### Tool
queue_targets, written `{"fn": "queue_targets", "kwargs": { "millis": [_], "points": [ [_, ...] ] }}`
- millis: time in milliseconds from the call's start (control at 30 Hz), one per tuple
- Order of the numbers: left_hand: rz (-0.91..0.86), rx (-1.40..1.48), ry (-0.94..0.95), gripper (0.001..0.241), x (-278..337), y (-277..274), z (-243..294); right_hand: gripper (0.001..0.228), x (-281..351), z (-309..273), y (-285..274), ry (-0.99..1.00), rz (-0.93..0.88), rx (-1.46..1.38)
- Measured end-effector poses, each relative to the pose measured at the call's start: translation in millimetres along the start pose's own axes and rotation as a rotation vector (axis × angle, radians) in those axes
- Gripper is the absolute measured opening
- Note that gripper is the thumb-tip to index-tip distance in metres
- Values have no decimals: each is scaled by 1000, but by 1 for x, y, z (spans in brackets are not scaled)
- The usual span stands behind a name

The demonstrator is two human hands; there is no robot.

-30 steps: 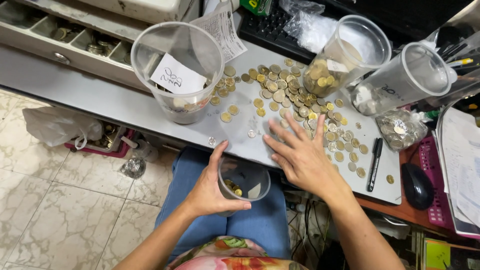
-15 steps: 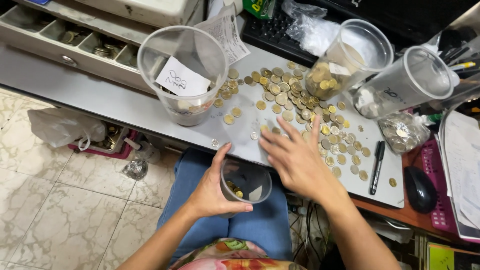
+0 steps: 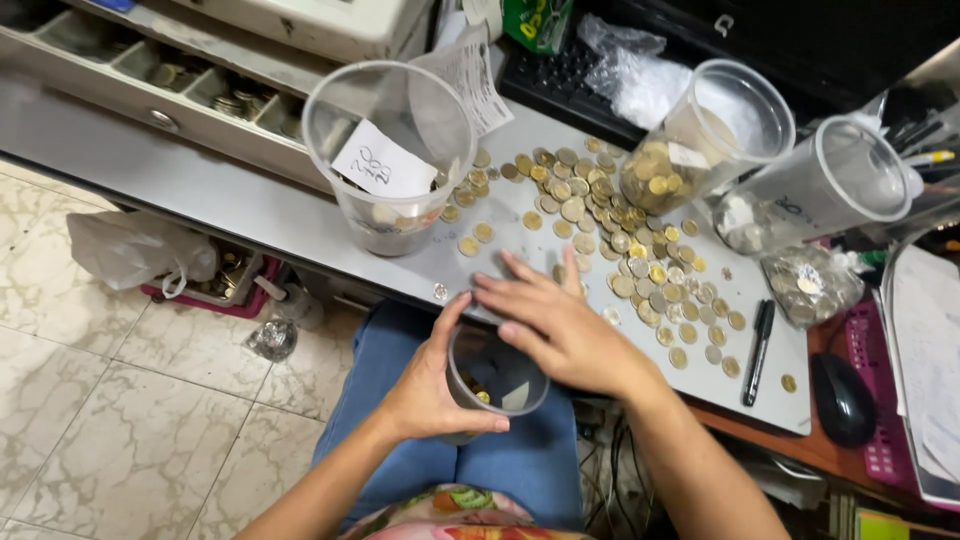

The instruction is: Counting and sorting a large pile of coins on a desk and placing them into plastic containers.

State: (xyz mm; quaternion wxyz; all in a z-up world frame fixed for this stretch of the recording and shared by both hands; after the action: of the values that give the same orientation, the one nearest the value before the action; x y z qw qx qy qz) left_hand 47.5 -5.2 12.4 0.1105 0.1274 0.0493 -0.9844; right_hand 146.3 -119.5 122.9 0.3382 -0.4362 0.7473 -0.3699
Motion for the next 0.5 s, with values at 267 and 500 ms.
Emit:
{"fn": "queue_targets", "kwargs": {
  "millis": [267, 500],
  "points": [
    [1, 7, -63, 150, -3, -5, 6, 71, -59, 77, -14, 94, 106, 443],
    [10, 6, -24, 149, -8, -6, 1, 60, -8, 39, -7, 85, 5, 491]
  ]
}}
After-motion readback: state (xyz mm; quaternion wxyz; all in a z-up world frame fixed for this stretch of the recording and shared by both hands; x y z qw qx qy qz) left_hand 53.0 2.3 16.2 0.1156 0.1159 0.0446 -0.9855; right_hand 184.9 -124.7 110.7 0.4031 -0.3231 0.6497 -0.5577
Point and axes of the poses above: each hand's wrist, its own x-axis away from the middle knuckle, its own y-axis out of the palm, z = x × y, the point moved 5 cm from there along -x, towards the middle knuckle, and after that the axes turned 9 degrees about z, right-handed, at the moved point
